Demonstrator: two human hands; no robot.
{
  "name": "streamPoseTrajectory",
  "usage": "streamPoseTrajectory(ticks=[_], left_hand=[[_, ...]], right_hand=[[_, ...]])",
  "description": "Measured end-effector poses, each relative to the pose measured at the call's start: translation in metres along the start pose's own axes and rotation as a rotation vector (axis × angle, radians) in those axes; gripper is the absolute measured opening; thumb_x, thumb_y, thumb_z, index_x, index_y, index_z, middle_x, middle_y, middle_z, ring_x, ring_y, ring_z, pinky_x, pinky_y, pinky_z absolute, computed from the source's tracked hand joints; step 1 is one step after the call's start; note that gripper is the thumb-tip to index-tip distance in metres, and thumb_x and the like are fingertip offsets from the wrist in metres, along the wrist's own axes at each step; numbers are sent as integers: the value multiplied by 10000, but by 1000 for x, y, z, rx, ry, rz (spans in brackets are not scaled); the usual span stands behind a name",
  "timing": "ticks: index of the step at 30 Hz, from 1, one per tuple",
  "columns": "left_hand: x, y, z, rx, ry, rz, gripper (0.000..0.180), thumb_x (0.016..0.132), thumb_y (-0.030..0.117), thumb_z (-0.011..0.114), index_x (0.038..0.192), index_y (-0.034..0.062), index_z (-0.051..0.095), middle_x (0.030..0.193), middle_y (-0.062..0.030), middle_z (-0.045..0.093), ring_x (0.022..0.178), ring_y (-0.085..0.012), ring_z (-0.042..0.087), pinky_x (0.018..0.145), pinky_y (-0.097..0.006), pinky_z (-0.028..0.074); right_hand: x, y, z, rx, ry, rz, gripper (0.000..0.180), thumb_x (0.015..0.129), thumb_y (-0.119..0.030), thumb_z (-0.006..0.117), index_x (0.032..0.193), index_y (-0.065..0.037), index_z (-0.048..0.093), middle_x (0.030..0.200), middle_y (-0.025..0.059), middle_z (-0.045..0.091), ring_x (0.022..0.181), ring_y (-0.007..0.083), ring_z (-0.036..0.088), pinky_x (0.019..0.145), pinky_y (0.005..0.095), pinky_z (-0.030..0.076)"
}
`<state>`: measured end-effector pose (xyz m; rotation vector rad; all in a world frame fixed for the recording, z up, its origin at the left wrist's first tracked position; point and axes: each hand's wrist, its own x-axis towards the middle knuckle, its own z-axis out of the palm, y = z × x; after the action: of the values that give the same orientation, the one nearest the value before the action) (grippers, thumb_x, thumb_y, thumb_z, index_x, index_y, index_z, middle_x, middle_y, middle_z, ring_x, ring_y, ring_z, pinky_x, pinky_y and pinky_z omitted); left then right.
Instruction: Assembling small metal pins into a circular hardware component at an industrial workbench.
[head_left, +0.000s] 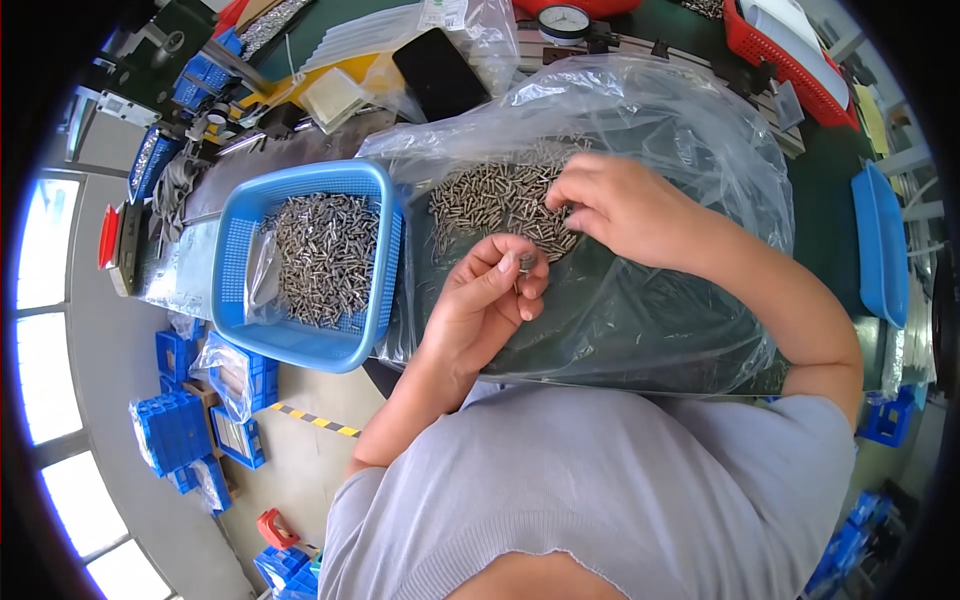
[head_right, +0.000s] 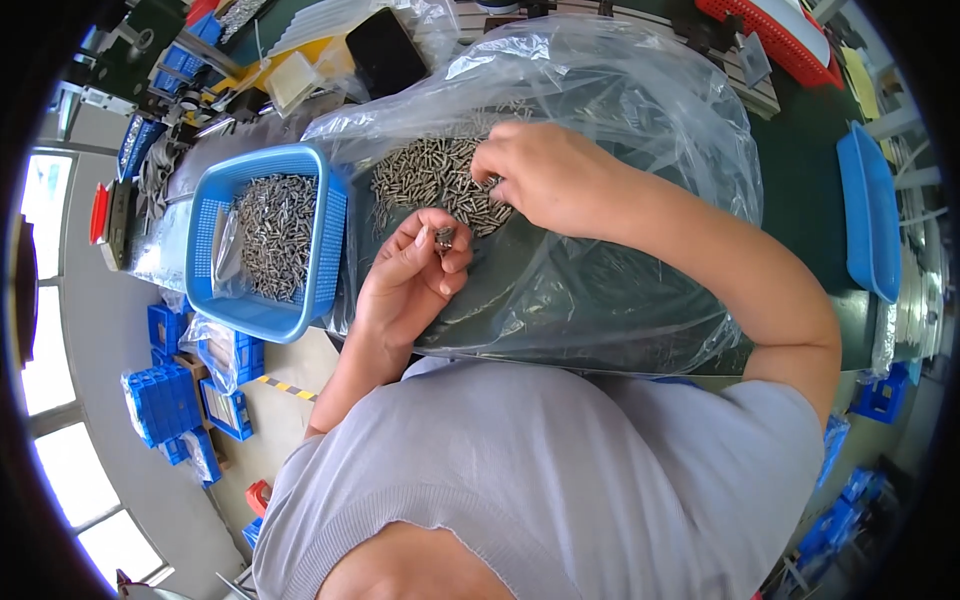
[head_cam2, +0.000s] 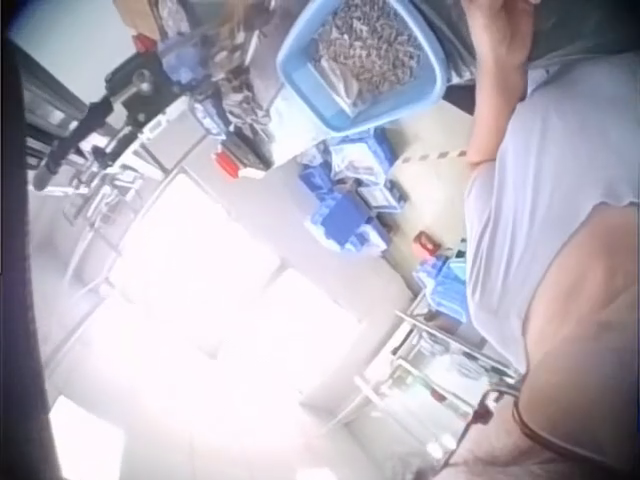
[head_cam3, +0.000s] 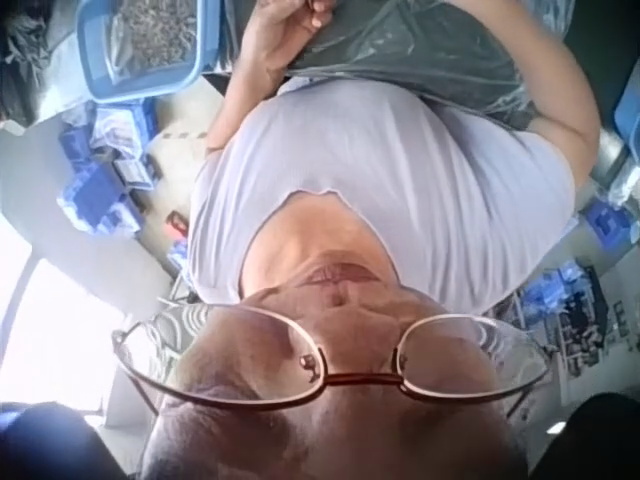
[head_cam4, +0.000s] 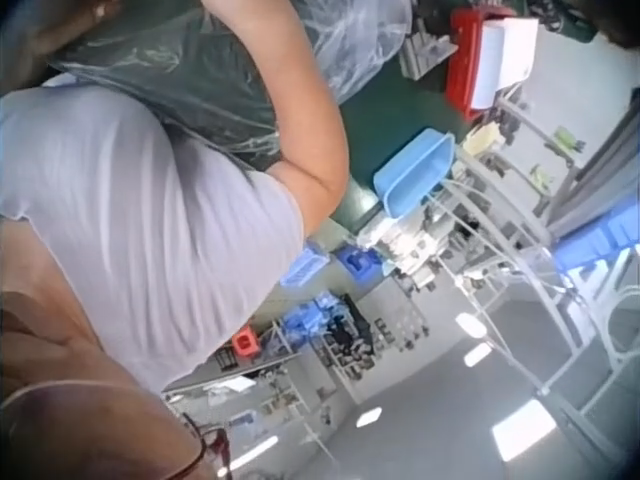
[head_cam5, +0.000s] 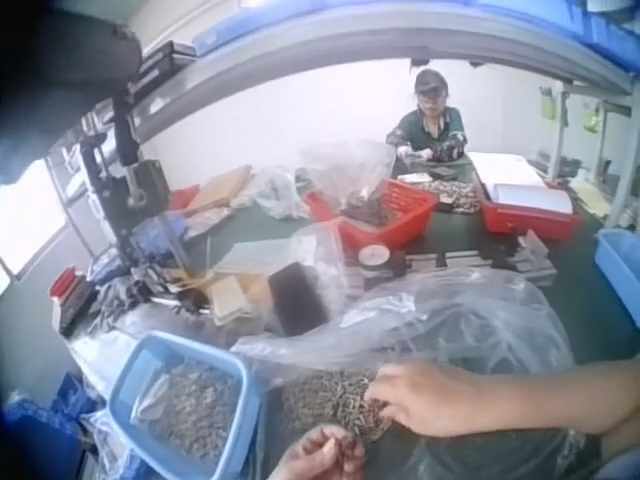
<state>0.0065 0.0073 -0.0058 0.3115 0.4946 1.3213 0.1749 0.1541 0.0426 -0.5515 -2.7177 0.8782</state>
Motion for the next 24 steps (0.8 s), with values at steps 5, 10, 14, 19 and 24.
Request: streamPoseTrajectory(ticks=[5,10,14,19,24], left_hand=[[-5,-1,-5,-15,2,-23,176,907,184,593,1022,57,555,930,-97,579,720,-119,514,617,-260,426],[-7,3,-7,-78,-18,-67,185,908,188,592,1038,65,547,932,-95,572,729,-124,508,611,-260,418],[-7,7,-8,-77,-2,-81,202,903,201,602,1048,72,546,953,-107,562,737,-123,491,609,-262,414],[-6,8,-6,-51,36,-70,217,889,198,624,1049,73,547,966,-112,565,742,-124,489,615,-260,421],[-5,9,-2,-33,65,-47,234,874,198,643,1041,67,546,971,-111,576,737,-122,490,607,-244,423]], right_hand=[[1,-11,2,-145,-145,95,297,676,-115,741,884,-43,543,880,114,575,790,327,594,662,413,473],[8,-11,23,-141,-90,28,307,670,-121,745,887,-49,540,860,113,553,749,334,594,620,415,484],[9,-1,39,-123,51,-1,215,744,-148,688,855,-49,531,833,106,552,701,300,610,577,395,498],[10,7,42,41,192,-90,192,706,-34,712,868,-46,609,828,76,555,677,255,597,576,332,484],[11,13,42,253,261,-74,154,735,-12,703,871,-25,632,847,70,589,675,197,604,604,279,481]])
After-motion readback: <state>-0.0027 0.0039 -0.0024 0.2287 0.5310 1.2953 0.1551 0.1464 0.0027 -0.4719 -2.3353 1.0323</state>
